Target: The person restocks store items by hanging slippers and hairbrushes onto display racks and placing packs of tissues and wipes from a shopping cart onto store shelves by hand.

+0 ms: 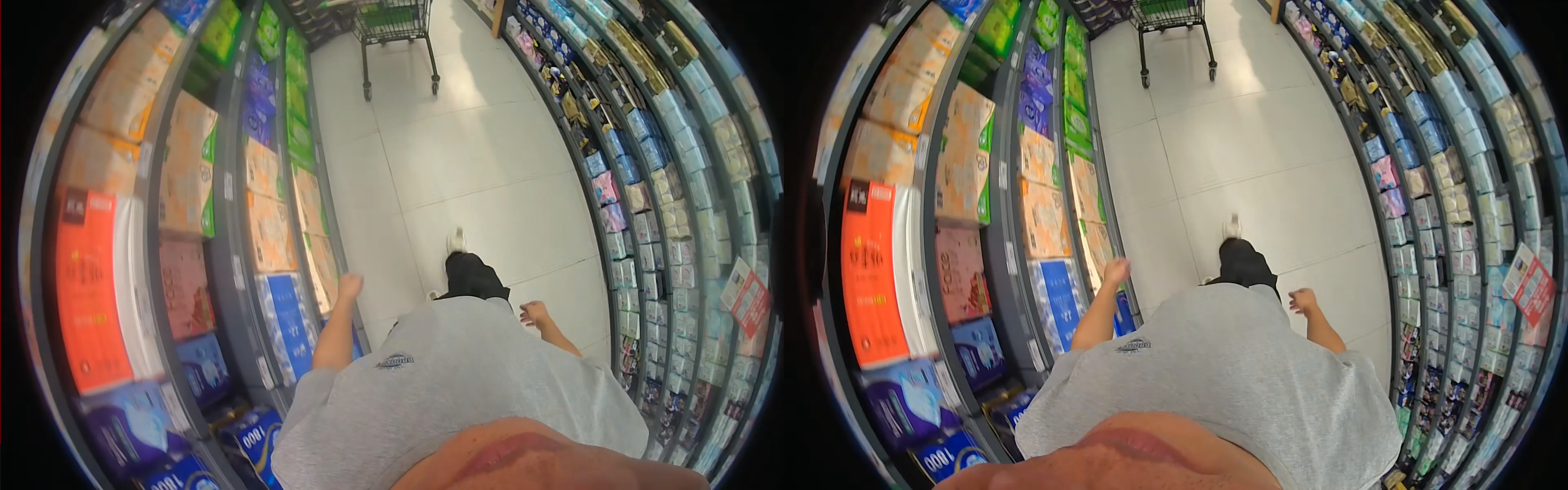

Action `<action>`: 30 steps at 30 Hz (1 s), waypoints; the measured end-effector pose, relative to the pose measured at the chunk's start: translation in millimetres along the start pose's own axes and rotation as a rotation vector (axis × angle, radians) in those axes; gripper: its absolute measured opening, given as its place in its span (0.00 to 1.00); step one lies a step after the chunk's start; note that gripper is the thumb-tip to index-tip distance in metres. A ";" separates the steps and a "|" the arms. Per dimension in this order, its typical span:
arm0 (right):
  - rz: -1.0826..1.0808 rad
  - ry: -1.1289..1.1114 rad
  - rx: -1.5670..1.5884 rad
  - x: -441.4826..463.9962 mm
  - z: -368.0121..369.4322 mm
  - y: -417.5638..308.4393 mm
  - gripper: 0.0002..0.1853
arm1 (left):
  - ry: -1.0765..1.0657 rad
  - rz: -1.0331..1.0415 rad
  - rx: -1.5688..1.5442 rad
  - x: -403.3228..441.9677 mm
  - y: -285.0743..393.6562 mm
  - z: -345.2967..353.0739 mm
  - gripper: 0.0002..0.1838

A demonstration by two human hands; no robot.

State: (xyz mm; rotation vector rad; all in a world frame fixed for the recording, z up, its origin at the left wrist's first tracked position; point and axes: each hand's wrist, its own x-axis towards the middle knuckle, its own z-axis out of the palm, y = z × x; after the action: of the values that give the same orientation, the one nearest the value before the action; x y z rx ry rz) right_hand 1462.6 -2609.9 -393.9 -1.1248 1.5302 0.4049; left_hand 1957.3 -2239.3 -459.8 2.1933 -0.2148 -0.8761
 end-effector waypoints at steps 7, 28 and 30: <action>-0.325 -0.054 -0.633 75.7 -12.2 -125.1 0.13 | 0.002 0.079 -0.187 145.8 252.6 20.9 0.15; -0.660 -0.138 -0.061 283.7 -60.1 -772.6 0.09 | -0.257 -0.542 0.079 407.6 395.4 18.5 0.14; -0.589 -0.040 -0.280 313.7 -72.7 -751.6 0.10 | -0.333 -0.460 0.103 452.2 407.1 24.3 0.14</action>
State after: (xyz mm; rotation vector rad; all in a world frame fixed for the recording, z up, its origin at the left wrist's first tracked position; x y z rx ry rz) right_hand 2064.4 -3163.1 -416.4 -1.7061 1.0574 0.2347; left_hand 2327.4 -2721.4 -422.9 2.2166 0.0964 -1.5162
